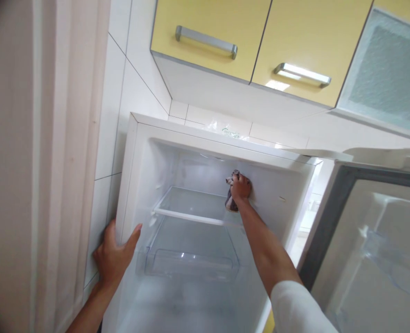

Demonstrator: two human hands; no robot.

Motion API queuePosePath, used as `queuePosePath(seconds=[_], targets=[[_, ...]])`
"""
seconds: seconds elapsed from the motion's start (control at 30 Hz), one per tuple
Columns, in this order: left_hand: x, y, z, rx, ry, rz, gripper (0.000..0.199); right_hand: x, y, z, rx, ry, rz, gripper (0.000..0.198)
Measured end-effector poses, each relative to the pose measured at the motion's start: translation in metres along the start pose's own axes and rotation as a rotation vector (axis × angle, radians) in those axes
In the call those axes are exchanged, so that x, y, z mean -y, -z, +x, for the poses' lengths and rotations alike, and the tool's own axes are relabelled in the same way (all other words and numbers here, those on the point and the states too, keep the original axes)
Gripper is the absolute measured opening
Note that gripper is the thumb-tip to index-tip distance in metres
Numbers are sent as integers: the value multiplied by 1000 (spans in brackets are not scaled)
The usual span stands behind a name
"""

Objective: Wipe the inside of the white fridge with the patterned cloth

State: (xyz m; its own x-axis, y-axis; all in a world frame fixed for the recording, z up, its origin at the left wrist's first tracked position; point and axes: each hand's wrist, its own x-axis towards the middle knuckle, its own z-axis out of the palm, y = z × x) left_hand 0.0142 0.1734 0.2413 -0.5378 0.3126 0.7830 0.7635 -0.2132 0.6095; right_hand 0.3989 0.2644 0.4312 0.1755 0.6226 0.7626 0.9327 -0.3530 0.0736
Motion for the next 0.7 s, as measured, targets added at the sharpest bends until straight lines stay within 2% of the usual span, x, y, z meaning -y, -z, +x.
queuePosePath(seconds=[0.1, 0.27, 0.37, 0.5, 0.7], targets=[[5, -3, -1, -53, -75, -7, 62, 8, -9, 14, 74, 90, -46, 43], [8, -5, -3, -115, -96, -11, 59, 20, -26, 24, 203, 193, -136, 37], [8, -5, -3, -117, -98, 15, 61, 34, -38, 27, 303, 180, -187, 27], [6, -3, -2, -70, -60, 24, 66, 48, -52, 21, 430, 125, -242, 37], [5, -3, 0, -18, 12, -13, 71, 39, -49, -10, 540, 95, -217, 35]])
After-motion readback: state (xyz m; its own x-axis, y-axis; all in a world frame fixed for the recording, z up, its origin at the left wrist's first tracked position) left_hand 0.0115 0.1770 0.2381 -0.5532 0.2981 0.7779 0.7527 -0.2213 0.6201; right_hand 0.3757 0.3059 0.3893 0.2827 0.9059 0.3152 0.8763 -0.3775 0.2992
